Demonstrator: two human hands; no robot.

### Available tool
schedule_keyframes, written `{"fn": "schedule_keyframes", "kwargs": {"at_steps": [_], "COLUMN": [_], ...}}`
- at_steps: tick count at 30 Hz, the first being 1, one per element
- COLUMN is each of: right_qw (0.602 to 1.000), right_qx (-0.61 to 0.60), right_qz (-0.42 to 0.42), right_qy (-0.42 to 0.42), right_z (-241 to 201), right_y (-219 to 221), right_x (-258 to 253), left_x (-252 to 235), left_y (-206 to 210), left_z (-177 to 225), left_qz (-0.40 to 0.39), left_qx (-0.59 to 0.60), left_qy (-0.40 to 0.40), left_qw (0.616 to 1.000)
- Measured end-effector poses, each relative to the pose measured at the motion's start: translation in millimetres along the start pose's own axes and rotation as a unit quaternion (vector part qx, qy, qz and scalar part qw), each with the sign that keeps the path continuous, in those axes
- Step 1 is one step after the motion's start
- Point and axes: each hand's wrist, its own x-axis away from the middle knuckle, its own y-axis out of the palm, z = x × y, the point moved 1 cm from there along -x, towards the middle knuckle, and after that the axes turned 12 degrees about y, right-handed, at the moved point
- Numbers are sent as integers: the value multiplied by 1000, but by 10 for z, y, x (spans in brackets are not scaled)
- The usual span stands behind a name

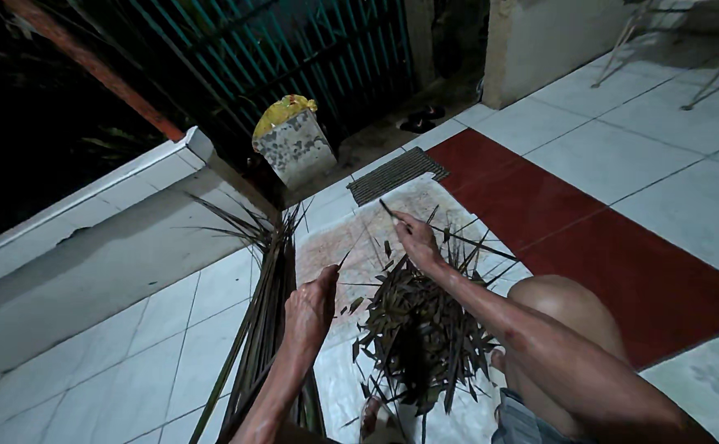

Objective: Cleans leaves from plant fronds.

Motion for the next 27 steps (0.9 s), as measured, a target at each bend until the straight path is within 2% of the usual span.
{"fn": "schedule_keyframes", "kwargs": {"at_steps": [4, 10, 15, 20, 24, 27], "right_qw": [993, 985, 989, 995, 996, 987], "right_qx": [-60, -43, -46, -47, 36, 81], "right_qz": [-33, -133, -120, -76, -71, -125], "right_qy": [-97, -106, -78, -49, -33, -60], "right_z": [-138, -233, -265, -212, -239, -212], "right_y": [36, 266, 333, 254, 246, 339], "right_x": [156, 409, 401, 228, 308, 415], "left_x": [-58, -142, -179, -107, -120, -155], "left_y": [-5, 27, 68, 91, 174, 202], "left_z": [-164, -109, -109, -297, -406, -474], "left_qz": [-24, -53, -72, -99, -62, -19], "left_qx": [124, 249, 297, 405, 366, 285], "left_qy": [-11, 8, 15, 7, 12, -4], "left_qw": [992, 967, 952, 909, 928, 958]}}
